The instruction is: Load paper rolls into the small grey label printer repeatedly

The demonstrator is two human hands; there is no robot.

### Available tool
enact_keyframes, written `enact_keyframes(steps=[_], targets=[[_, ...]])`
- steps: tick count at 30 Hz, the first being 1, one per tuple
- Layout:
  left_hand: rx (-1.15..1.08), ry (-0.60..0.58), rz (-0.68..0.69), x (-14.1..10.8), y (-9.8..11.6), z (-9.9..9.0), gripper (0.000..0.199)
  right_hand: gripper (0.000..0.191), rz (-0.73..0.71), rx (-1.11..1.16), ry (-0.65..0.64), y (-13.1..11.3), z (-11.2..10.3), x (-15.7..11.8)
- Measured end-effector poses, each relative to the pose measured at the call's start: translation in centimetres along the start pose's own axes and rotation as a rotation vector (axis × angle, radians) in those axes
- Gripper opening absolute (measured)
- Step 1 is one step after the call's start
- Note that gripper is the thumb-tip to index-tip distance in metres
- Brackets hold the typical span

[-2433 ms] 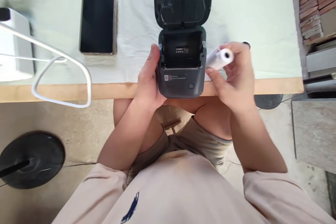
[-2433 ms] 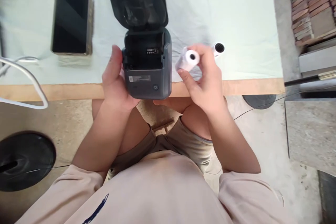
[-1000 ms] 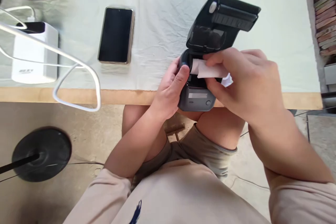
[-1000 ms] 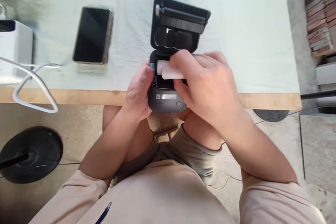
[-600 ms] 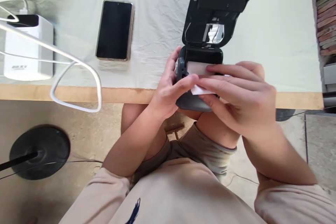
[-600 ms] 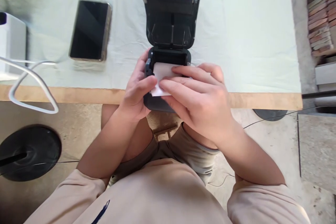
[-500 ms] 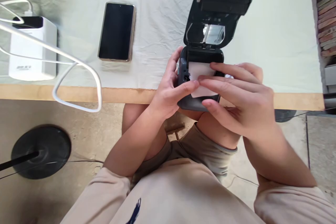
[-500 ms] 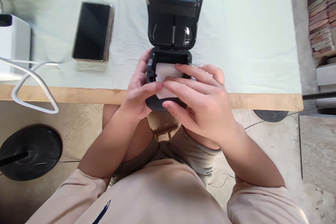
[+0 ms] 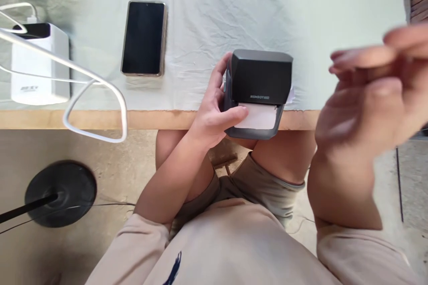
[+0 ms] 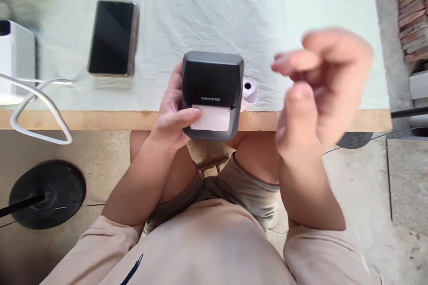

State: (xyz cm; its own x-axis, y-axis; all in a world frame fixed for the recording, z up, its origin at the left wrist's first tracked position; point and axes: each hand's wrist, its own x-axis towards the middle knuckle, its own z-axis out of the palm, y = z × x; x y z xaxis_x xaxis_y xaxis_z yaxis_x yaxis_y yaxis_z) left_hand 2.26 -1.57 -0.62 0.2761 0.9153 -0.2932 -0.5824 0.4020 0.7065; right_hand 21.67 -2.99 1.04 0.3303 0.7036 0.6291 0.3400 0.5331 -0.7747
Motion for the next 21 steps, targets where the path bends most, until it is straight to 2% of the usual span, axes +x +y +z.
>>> enact_keyframes(steps=[3, 4, 5, 7, 10, 12, 14, 17, 21], targets=[[-0.103, -0.033, 0.002, 0.0, 0.4, 0.2, 0.083, 0.025, -0.082, -0.094, 0.222, 1.0, -3.1, -4.4], [-0.131, -0.052, 0.000, 0.1, 0.5, 0.4, 0.073, 0.025, -0.039, -0.153, 0.220, 1.4, -4.5, -6.0], [-0.149, -0.070, -0.003, 0.3, 0.7, 0.5, 0.061, 0.021, 0.005, -0.225, 0.272, 1.9, -6.0, -7.7], [-0.158, -0.091, -0.002, 0.6, 0.9, 0.9, 0.043, 0.020, 0.129, -0.372, 0.246, 2.7, -8.9, -11.0], [-0.146, -0.104, -0.006, 1.0, 1.1, 1.6, 0.041, 0.032, 0.132, -0.483, 0.147, 3.3, -11.7, -15.4], [-0.118, -0.119, -0.036, 1.1, 1.1, 1.8, 0.043, 0.037, 0.122, -0.517, 0.071, 3.5, -12.3, -17.4], [-0.102, -0.121, -0.006, 1.0, 0.8, 1.8, 0.047, 0.037, 0.114, -0.542, -0.006, 3.6, -12.1, -18.4], [-0.096, -0.091, 0.078, 1.3, 0.2, 1.4, 0.050, 0.034, 0.094, -0.552, -0.055, 3.9, -11.1, -18.4], [-0.047, -0.143, 0.099, 2.4, -0.3, 0.9, 0.044, 0.031, 0.086, -0.517, -0.071, 3.6, -9.8, -17.7]])
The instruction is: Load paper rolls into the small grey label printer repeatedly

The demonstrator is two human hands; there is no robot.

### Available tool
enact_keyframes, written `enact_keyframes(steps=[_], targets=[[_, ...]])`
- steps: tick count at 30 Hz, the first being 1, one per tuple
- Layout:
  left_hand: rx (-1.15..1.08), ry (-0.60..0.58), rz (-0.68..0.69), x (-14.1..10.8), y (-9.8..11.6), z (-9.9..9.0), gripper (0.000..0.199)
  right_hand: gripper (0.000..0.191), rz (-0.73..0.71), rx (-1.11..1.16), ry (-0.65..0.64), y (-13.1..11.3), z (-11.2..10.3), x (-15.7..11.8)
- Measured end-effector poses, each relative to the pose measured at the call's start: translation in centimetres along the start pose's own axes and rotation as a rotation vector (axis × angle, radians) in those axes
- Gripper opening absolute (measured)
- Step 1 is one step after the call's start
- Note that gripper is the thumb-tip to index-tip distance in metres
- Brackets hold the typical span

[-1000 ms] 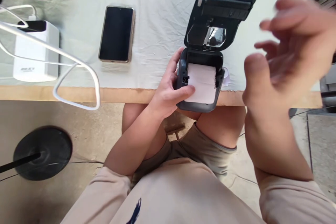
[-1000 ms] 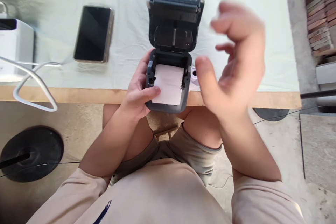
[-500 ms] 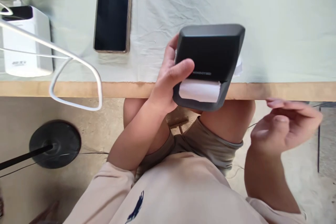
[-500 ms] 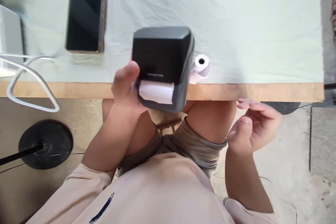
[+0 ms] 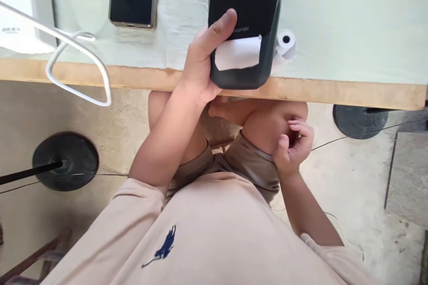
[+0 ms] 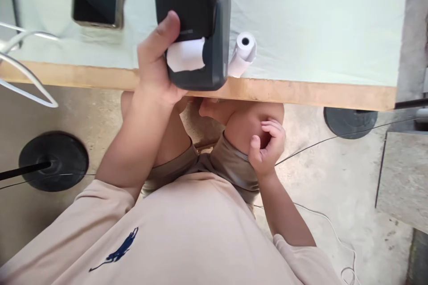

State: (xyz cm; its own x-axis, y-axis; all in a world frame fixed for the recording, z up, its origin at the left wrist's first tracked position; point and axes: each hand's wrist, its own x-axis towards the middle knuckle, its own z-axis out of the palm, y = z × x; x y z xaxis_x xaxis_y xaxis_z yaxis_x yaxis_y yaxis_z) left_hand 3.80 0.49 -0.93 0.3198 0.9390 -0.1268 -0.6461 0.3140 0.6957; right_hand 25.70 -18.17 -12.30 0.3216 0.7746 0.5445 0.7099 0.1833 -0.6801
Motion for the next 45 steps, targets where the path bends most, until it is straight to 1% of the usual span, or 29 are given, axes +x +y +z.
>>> enact_keyframes(steps=[3, 7, 10, 16, 19, 22, 23, 24, 25, 27, 31, 34, 36, 38, 41, 43, 45], targets=[[0.042, -0.021, 0.008, 0.5, -0.1, 0.2, 0.048, 0.029, -0.011, 0.051, -0.009, -0.9, 0.5, -0.2], [0.106, 0.088, -0.078, 0.4, -0.1, 1.2, 0.058, 0.025, -0.035, 0.112, -0.018, -1.5, 0.8, -0.4], [0.082, 0.102, -0.124, 0.3, 0.0, 1.5, 0.059, 0.020, -0.062, 0.133, -0.023, -1.2, 0.9, -0.1], [0.005, 0.038, -0.176, -0.2, 0.3, 0.5, 0.032, 0.018, -0.097, 0.068, -0.026, -0.9, 0.2, -0.3], [0.042, -0.027, -0.149, -0.4, 0.7, 0.5, 0.021, 0.014, -0.114, 0.006, -0.066, -1.2, 0.1, -0.5], [0.066, -0.026, -0.183, -0.5, 0.9, 0.6, 0.024, 0.012, -0.122, -0.086, -0.079, -1.6, 0.7, 0.1], [0.070, -0.032, -0.161, -0.5, 0.9, 0.5, 0.017, 0.013, -0.124, -0.123, -0.075, -1.7, 0.9, 0.4], [0.069, -0.064, -0.165, -0.6, 0.8, 0.4, 0.007, 0.013, -0.126, -0.161, -0.070, -1.7, 1.0, 0.6], [0.054, -0.094, -0.154, -0.6, 0.8, 0.2, 0.004, 0.014, -0.126, -0.199, -0.066, -1.8, 1.0, 0.7], [0.015, -0.132, -0.161, -0.8, 0.8, -0.3, 0.017, 0.015, -0.122, -0.273, -0.061, -2.0, 0.8, 0.6], [-0.050, -0.158, -0.202, -0.9, 0.8, -1.2, 0.024, 0.013, -0.092, -0.395, -0.055, -2.2, 0.0, -0.6], [-0.126, -0.190, -0.222, -0.8, 0.8, -1.4, 0.023, 0.012, -0.055, -0.464, -0.069, -1.9, 0.2, -1.3], [-0.170, -0.190, -0.250, -0.6, 0.9, -1.3, 0.020, 0.012, -0.022, -0.495, -0.088, -1.7, 0.4, -1.2], [-0.187, -0.181, -0.287, -0.2, 0.9, -1.0, 0.019, 0.013, 0.010, -0.504, -0.106, -1.9, 0.2, -0.7], [-0.194, -0.177, -0.326, 0.3, 0.9, -0.6, 0.023, 0.016, 0.020, -0.484, -0.092, -3.3, -1.2, 1.1], [-0.197, -0.194, -0.334, 0.5, 0.8, -0.4, 0.031, 0.017, -0.018, -0.450, -0.050, -4.9, -2.4, 3.1], [-0.192, -0.196, -0.321, 0.5, 0.7, -0.4, 0.036, 0.020, -0.095, -0.394, -0.011, -6.8, -3.1, 6.1]])
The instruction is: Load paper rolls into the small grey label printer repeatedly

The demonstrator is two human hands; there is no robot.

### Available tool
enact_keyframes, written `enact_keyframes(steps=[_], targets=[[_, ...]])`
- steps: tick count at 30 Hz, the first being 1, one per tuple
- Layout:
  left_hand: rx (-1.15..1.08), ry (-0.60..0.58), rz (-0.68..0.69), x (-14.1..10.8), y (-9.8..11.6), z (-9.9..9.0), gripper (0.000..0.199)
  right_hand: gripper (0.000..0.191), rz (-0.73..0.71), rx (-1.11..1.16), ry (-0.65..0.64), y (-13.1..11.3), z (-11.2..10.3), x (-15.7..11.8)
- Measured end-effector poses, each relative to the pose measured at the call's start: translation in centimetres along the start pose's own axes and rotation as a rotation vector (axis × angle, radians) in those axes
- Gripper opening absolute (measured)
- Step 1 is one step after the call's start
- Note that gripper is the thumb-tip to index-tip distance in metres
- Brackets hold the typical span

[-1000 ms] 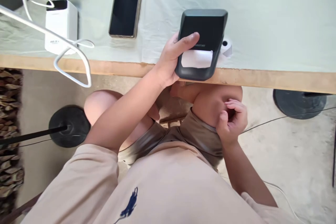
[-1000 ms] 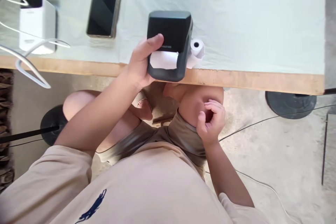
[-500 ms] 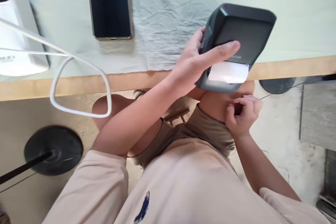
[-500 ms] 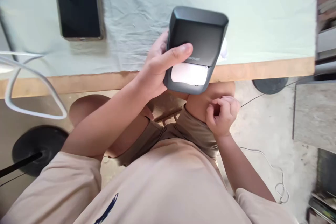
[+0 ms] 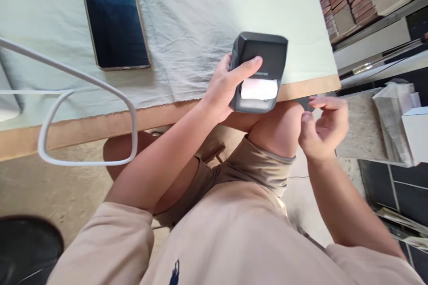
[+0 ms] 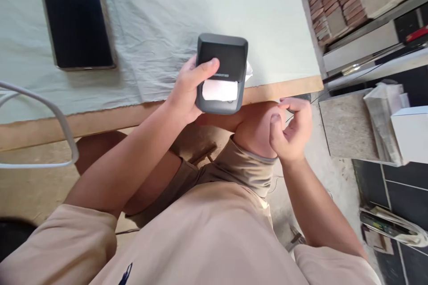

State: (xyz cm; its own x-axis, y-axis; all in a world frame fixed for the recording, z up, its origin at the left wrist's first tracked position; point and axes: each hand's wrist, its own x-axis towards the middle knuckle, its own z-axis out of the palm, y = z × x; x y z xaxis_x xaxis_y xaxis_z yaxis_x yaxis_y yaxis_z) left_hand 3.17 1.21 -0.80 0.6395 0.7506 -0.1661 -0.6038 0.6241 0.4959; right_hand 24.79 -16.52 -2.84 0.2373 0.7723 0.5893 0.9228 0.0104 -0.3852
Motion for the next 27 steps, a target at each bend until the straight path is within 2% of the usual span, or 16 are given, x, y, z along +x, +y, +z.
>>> enact_keyframes(steps=[2, 4, 5, 7, 10, 12, 15, 17, 21, 24, 27], targets=[[0.011, 0.022, 0.028, -0.3, 0.1, -0.1, 0.029, 0.023, -0.094, 0.069, 0.027, -1.4, -0.2, 4.0], [0.012, 0.018, 0.023, -0.7, 0.3, -0.2, 0.019, 0.023, -0.194, 0.154, 0.024, -3.1, 0.7, 8.3], [0.005, 0.018, 0.001, -0.8, 0.4, -0.2, 0.021, 0.020, -0.260, 0.235, 0.031, -4.1, 1.4, 10.3], [-0.021, 0.090, -0.034, -1.1, 0.7, -0.1, 0.033, 0.014, -0.316, 0.338, 0.018, -6.3, 3.1, 13.9], [0.001, 0.257, 0.045, -1.1, 1.4, 0.0, 0.037, 0.010, -0.335, 0.418, -0.139, -9.1, 5.0, 17.9], [0.098, 0.288, 0.175, -0.9, 2.0, 0.0, 0.030, 0.014, -0.379, 0.408, -0.344, -10.1, 5.4, 19.7], [0.230, 0.310, 0.344, -0.7, 3.1, -0.3, 0.027, 0.025, -0.523, 0.347, -0.671, -9.9, 5.9, 21.5], [0.279, 0.361, 0.396, -0.7, 3.5, -0.8, 0.028, 0.036, -0.611, 0.357, -0.740, -9.1, 6.7, 21.8], [0.350, 0.511, 0.415, -1.2, 3.8, -1.6, 0.029, 0.055, -0.687, 0.448, -0.735, -7.6, 9.1, 21.2], [0.356, 0.553, 0.380, -1.5, 4.0, -1.8, 0.028, 0.051, -0.693, 0.432, -0.746, -7.8, 10.0, 20.7], [0.292, 0.597, 0.339, -1.5, 4.3, -1.6, 0.023, 0.046, -0.631, 0.430, -0.637, -8.2, 9.5, 20.5]])
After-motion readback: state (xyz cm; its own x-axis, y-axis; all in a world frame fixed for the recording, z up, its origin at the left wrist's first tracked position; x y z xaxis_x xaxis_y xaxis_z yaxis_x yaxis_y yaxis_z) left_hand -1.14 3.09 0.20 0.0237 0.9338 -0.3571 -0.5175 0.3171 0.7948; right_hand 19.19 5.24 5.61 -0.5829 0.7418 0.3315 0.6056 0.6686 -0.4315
